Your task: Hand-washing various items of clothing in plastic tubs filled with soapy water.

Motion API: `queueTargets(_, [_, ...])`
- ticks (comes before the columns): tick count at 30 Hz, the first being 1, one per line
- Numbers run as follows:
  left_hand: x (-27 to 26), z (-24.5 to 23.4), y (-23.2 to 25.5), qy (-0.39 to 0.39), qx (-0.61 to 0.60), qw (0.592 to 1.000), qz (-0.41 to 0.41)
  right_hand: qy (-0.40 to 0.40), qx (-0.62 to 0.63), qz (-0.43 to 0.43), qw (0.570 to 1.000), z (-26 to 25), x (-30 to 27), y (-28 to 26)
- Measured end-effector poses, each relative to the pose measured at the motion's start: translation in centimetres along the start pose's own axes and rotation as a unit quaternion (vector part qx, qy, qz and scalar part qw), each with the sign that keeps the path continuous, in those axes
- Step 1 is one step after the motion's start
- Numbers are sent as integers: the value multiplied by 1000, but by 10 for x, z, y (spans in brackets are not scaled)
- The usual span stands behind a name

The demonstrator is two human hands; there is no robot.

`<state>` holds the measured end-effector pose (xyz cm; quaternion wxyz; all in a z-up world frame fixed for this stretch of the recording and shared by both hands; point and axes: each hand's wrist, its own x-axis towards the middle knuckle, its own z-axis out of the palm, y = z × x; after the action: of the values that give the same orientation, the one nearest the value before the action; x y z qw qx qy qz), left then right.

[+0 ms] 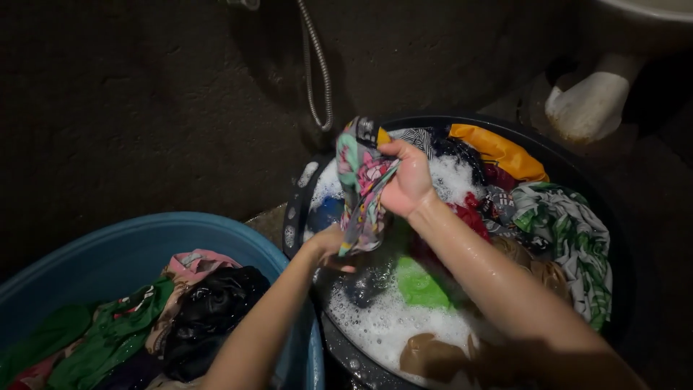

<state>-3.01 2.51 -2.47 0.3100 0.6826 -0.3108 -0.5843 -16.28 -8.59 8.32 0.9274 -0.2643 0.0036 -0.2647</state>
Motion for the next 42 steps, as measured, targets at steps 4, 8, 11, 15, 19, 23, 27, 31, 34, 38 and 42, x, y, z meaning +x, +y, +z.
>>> queueTargets(4, [75, -22, -28, -130, -381, 911, 92, 26, -16, 0, 1000, -23, -11, -11])
queueTargets(8, [52, -37, 1, -79, -521, 815, 241, 140, -72, 129, 979, -107, -20, -6])
queueTargets(11, [24, -21, 33, -204, -553, 755, 288, 242, -76, 227, 940, -125, -32, 23])
queueTargets(15, [-22, 18, 66, -341, -538, 728, 253, 140, -11, 286, 948, -172, -14, 45])
queueTargets(19, [-21, 0, 61, -355, -470, 797, 134, 18, 26, 224, 974, -147, -2, 23])
queueTargets(23, [4, -49, 38, -143, -280, 924, 216, 130, -44, 182, 974, -69, -9, -8])
queueTargets(27, [-14, -72, 44, -29, -472, 824, 313, 160, -309, 219, 912, -74, -14, -22])
queueTargets(31, [49, -77, 5, -100, -298, 902, 296, 8, -714, 252, 653, -55, -21, 9])
queueTargets(34, [35, -31, 7, -38, 374, 902, 211, -161, -896, 241, 337, -97, -36, 49])
queueTargets(38, [34, 20, -49, -6, 681, 732, -17, -166, -943, 251, 143, -236, -47, 126])
queueTargets(42, [219, 19, -228, 29, 726, 682, -91, -198, -938, 273, 79, -223, -64, 119])
